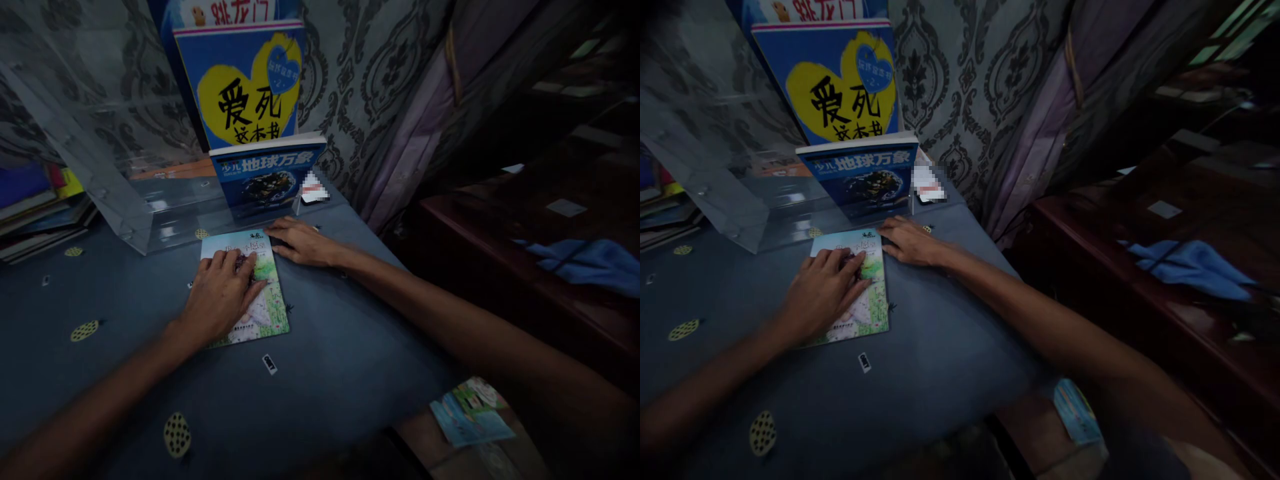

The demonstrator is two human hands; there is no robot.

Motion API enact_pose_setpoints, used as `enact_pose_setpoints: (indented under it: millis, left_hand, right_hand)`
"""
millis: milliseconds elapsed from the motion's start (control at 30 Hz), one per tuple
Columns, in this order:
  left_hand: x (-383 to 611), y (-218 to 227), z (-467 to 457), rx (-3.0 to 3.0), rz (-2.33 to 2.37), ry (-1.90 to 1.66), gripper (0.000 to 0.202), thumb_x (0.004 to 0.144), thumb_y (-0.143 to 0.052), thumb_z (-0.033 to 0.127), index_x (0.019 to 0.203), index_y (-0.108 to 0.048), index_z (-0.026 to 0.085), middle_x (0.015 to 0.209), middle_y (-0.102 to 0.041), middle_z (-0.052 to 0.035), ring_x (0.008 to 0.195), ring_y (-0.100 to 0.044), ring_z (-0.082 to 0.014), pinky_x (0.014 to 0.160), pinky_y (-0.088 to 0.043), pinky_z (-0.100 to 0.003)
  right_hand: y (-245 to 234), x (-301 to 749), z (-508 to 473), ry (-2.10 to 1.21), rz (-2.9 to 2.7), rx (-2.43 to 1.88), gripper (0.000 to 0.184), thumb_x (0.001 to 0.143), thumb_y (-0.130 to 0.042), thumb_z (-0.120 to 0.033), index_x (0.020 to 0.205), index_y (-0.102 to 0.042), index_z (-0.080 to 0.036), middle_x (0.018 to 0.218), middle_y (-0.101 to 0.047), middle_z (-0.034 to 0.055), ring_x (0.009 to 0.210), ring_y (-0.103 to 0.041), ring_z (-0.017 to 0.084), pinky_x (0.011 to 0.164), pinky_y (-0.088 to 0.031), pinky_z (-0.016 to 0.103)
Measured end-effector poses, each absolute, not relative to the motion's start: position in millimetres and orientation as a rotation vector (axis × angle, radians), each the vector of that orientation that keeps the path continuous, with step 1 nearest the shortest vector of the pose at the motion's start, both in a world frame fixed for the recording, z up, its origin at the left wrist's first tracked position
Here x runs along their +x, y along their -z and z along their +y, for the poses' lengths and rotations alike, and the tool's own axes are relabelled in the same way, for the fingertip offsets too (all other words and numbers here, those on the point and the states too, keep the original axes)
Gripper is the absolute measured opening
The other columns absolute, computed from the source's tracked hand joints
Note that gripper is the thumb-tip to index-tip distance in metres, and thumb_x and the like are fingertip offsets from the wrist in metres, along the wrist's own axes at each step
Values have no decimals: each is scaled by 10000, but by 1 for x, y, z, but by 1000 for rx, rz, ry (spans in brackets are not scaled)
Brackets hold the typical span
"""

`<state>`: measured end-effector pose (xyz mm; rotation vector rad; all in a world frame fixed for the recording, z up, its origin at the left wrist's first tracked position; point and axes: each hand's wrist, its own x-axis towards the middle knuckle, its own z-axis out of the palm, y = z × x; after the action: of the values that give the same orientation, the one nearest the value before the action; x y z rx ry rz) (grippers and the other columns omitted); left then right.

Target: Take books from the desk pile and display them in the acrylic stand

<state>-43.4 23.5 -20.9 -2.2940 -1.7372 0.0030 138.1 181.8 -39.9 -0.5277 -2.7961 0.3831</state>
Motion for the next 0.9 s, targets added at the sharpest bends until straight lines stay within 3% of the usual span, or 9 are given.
enact_pose_setpoints:
  millis: [267, 433, 600, 900]
  left_hand:
    - [-46, 17, 23, -2482, -1663, 114, 462, 1030, -436, 432, 1368, -573, 148, 1334, -600, -185, 1192, -543, -343, 955, -469, -491]
    - [-53, 6, 9, -2853, -1448, -13, 750, 888, -612, 645, 1481, -465, 210, 1531, -476, -152, 1416, -412, -374, 1128, -376, -534]
    - [-52, 5, -1, -2850, -1452, -125, 648, 969, -570, 488, 1523, -404, 196, 1610, -386, -144, 1494, -339, -339, 1177, -343, -503]
    - [-28, 6, -5, -2700, -1447, -124, 442, 1029, -459, 326, 1393, -562, 97, 1485, -541, -188, 1402, -483, -357, 1092, -469, -494]
  right_hand:
    - [51, 123, 185, -340, -2772, -644, 442, 975, -443, -147, 1400, -558, -109, 1442, -561, 174, 1292, -482, 318, 1091, -394, 525]
    - [60, 121, 182, -293, -2715, -694, 479, 983, -406, -163, 1446, -508, -90, 1459, -551, 172, 1292, -469, 323, 1099, -385, 517]
    - [63, 123, 176, -271, -2676, -698, 469, 993, -399, -184, 1437, -522, -96, 1459, -553, 162, 1278, -480, 318, 1096, -390, 507]
    - [59, 143, 146, -458, -2591, -623, 444, 958, -428, -139, 1346, -637, -194, 1364, -643, 110, 1266, -539, 294, 1061, -427, 505]
